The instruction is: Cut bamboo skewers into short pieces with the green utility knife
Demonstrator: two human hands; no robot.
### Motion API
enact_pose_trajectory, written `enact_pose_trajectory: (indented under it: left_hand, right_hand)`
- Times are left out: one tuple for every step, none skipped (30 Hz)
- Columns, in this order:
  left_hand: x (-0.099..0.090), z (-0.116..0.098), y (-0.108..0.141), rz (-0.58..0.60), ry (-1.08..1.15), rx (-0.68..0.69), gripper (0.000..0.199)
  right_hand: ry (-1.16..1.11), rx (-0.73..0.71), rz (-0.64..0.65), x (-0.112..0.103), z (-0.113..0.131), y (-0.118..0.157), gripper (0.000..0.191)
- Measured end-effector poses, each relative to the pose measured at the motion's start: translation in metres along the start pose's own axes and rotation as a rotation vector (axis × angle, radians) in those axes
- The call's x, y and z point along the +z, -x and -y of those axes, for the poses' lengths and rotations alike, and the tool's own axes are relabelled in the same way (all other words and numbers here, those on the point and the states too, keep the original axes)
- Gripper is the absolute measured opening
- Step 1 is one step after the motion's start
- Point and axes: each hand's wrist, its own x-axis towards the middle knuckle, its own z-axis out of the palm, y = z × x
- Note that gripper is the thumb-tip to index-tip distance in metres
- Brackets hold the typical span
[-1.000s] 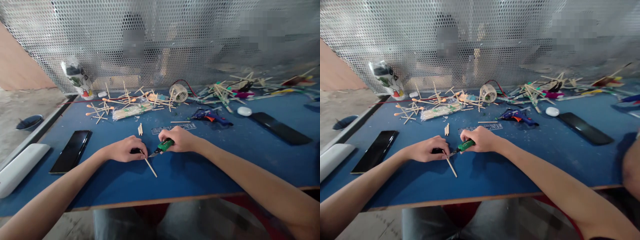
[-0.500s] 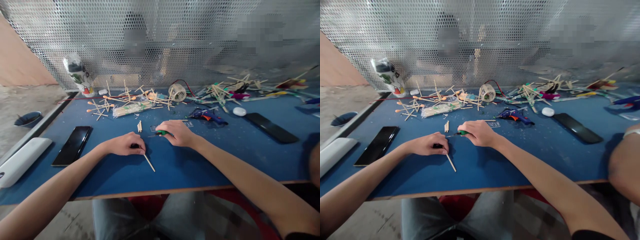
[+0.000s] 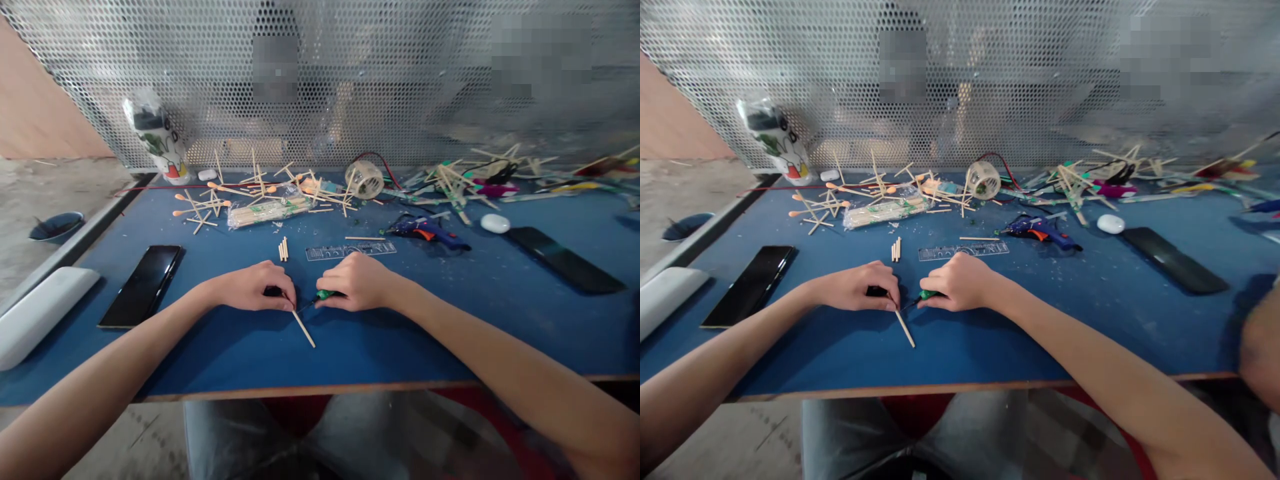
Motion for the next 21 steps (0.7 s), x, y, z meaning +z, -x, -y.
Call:
enact_pose_trajectory:
  left_hand:
    - [0.0000,0.0004,-0.0001,-0.002,0.001,0.004,0.020]
    - [0.0001,0.0008,-0.0001,-0.005,0.001,0.006,0.020]
    - [0.0003,0.0013,0.0000,-0.009,0.000,0.008,0.020]
    - [0.0006,0.0017,0.0002,-0.012,-0.001,0.008,0.019]
    - [0.0009,0.0021,0.0003,-0.014,-0.001,0.009,0.019]
    - [0.0012,0.0024,0.0004,-0.015,0.001,0.010,0.018]
    - [0.0015,0.0027,0.0004,-0.014,0.003,0.012,0.017]
    - [0.0016,0.0028,0.0003,-0.013,0.006,0.013,0.017]
    - [0.0016,0.0030,0.0001,-0.012,0.009,0.014,0.016]
    - [0.0015,0.0031,-0.0002,-0.010,0.012,0.015,0.016]
    - [0.0014,0.0031,-0.0005,-0.008,0.014,0.016,0.016]
    - [0.0013,0.0032,-0.0008,-0.005,0.015,0.017,0.016]
    - [0.0012,0.0034,-0.0010,-0.002,0.016,0.018,0.016]
    - [0.0012,0.0036,-0.0012,0.000,0.016,0.018,0.016]
    - [0.0014,0.0039,-0.0012,0.001,0.014,0.018,0.016]
    - [0.0017,0.0043,-0.0012,-0.001,0.012,0.016,0.016]
    - [0.0021,0.0048,-0.0012,-0.005,0.009,0.013,0.017]
    - [0.0027,0.0054,-0.0013,-0.009,0.006,0.010,0.018]
    - [0.0032,0.0060,-0.0014,-0.012,0.003,0.007,0.018]
    - [0.0036,0.0066,-0.0016,-0.012,0.002,0.005,0.019]
    - [0.0039,0.0072,-0.0020,-0.011,0.001,0.004,0.019]
  right_hand:
    - [0.010,0.002,0.005,0.0000,0.0003,-0.0001,0.045]
    - [0.018,0.003,0.010,0.0002,0.0004,-0.0001,0.046]
    - [0.024,0.001,0.015,0.0004,0.0004,-0.0002,0.046]
    - [0.028,-0.003,0.020,0.0008,0.0002,-0.0003,0.046]
    - [0.031,-0.009,0.026,0.0011,-0.0001,-0.0005,0.046]
    - [0.034,-0.016,0.030,0.0014,-0.0003,-0.0006,0.046]
    - [0.038,-0.020,0.035,0.0017,-0.0005,-0.0007,0.045]
    - [0.041,-0.022,0.038,0.0019,-0.0006,-0.0007,0.045]
    - [0.045,-0.023,0.040,0.0020,-0.0006,-0.0007,0.045]
    - [0.049,-0.021,0.043,0.0020,-0.0005,-0.0006,0.044]
    - [0.053,-0.020,0.046,0.0018,-0.0004,-0.0004,0.044]
    - [0.057,-0.018,0.051,0.0016,-0.0002,-0.0003,0.044]
    - [0.060,-0.016,0.055,0.0013,0.0001,-0.0003,0.044]
    - [0.064,-0.014,0.060,0.0010,0.0003,-0.0003,0.044]
    - [0.068,-0.012,0.066,0.0006,0.0006,-0.0004,0.045]
    - [0.072,-0.009,0.071,0.0001,0.0010,-0.0006,0.045]
    - [0.075,-0.005,0.077,-0.0005,0.0014,-0.0009,0.045]
    - [0.077,-0.002,0.083,-0.0011,0.0019,-0.0013,0.044]
    - [0.079,0.001,0.088,-0.0017,0.0025,-0.0017,0.044]
    - [0.081,0.004,0.092,-0.0024,0.0032,-0.0022,0.044]
    - [0.083,0.007,0.096,-0.0031,0.0041,-0.0027,0.043]
